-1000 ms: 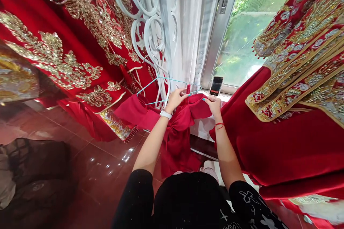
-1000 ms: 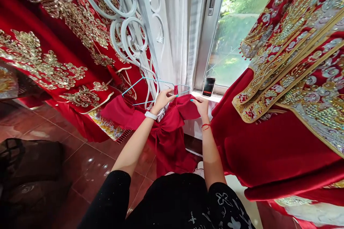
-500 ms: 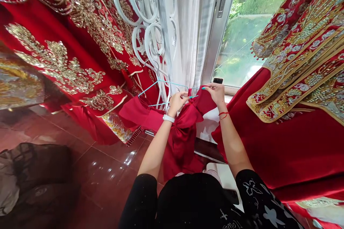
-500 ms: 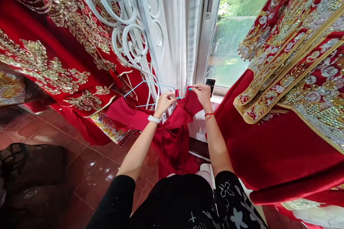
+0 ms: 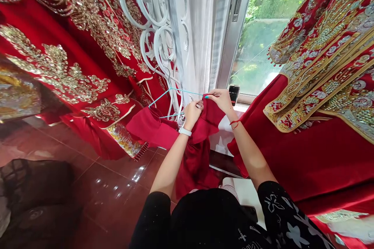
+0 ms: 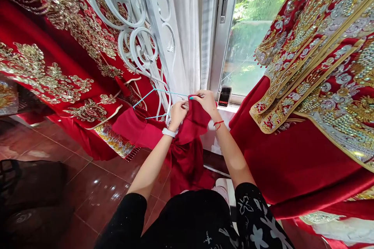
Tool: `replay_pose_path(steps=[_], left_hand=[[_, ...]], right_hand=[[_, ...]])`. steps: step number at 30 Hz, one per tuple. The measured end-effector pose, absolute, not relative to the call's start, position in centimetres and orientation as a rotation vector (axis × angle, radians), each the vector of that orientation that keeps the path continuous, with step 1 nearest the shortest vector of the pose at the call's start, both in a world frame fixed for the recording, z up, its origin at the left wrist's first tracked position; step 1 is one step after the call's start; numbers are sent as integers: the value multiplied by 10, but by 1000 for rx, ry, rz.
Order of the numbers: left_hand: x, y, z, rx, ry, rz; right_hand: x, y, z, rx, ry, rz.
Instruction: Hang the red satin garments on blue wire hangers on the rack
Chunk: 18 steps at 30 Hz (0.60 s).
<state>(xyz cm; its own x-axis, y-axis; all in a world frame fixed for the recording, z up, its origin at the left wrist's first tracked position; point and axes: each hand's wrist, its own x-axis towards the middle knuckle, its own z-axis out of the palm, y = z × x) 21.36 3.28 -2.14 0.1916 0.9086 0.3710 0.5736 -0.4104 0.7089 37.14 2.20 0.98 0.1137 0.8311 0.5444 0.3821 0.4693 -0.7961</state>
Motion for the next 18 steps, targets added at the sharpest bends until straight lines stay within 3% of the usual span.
replay_pose_path(steps=[8,18], left_hand=[[200,-3,-54,2037,1078,1518],[199,16,-82,1880,925,1421]], right_hand=[[374,16,-8,-1125,-1452,335],[345,-47,-63,-1201,-966,351]])
